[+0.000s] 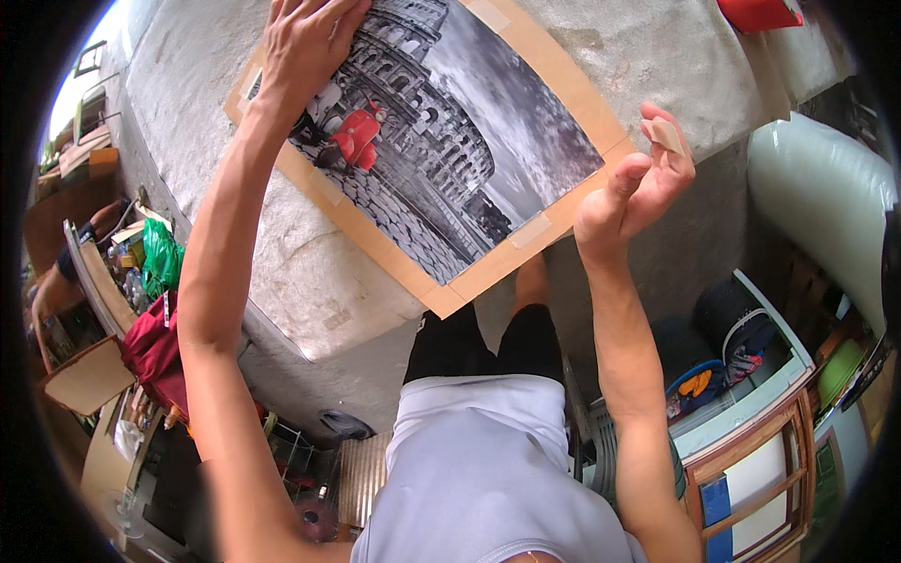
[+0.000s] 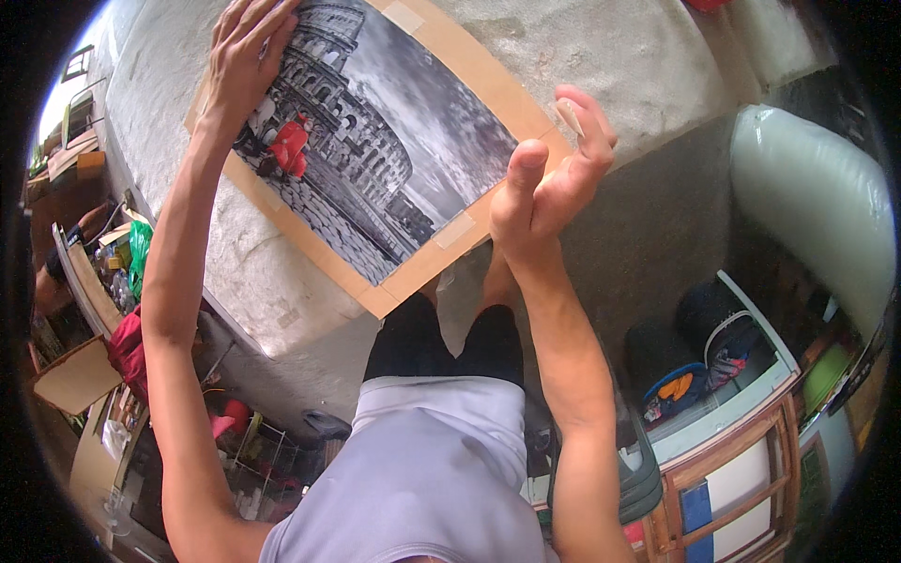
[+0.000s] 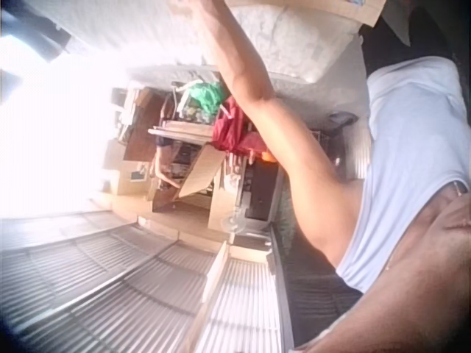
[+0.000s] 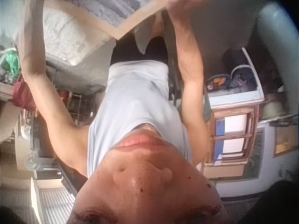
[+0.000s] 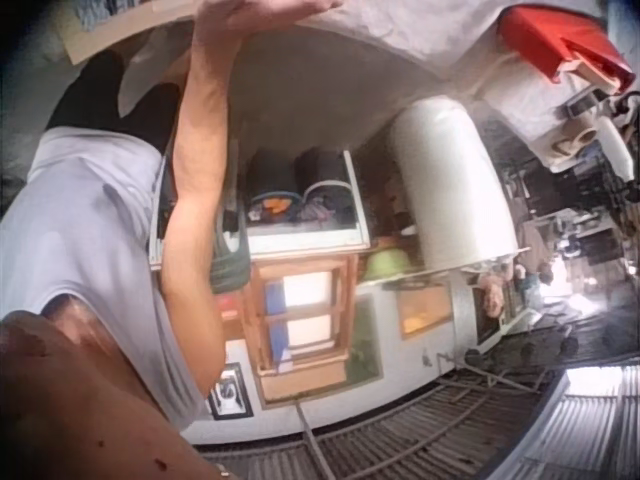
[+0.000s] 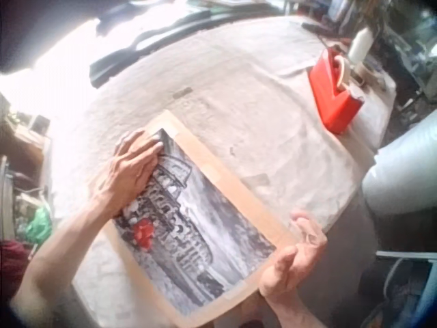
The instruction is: The person tapes a printed photograph onto a cardboard backing using small pieces of adhesive tape, then places the mounted photo into a black frame. The person smooths the tape and adjusts the photo position before inserting it into the frame.
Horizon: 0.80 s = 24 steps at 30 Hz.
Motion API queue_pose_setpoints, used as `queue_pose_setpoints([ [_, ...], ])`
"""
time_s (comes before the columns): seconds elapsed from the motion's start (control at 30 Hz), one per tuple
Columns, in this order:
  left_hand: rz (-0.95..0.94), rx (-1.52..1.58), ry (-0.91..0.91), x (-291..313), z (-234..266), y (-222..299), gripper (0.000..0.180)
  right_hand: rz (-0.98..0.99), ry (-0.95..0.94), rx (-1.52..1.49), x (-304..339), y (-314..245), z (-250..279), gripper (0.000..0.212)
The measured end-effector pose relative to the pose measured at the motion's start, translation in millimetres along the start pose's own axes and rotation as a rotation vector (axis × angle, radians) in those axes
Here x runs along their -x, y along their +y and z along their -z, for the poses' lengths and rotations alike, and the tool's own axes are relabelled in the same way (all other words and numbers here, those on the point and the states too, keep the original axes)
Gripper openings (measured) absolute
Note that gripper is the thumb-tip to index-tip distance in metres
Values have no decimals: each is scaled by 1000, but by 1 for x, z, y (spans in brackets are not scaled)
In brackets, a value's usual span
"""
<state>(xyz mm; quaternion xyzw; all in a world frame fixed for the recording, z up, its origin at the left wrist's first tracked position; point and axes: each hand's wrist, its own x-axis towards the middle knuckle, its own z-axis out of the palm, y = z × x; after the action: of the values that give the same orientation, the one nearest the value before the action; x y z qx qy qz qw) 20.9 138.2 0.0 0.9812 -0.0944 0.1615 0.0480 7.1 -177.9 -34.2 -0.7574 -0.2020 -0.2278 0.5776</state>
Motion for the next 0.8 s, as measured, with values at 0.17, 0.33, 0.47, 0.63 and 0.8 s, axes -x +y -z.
queue_pose_setpoints([
  [0.17, -49, 111, -93, 14, -9, 27, 32, -57, -2, 33, 2, 1, 2, 50],
  [0.33, -156, 237, -68, 23, -23, 72, 36, -88, 33, 19, 4, 0, 0, 55],
  [0.47, -113, 270, -132, 35, -19, 102, 45, -85, 68, -16, 5, 0, -2, 58],
  [0.63, -100, 322, -183, 37, -14, 123, 45, -93, 79, -26, 6, 1, -2, 63],
  [0.8, -130, 343, -232, 42, -13, 131, 48, -125, 53, 5, 11, -1, 2, 66],
])
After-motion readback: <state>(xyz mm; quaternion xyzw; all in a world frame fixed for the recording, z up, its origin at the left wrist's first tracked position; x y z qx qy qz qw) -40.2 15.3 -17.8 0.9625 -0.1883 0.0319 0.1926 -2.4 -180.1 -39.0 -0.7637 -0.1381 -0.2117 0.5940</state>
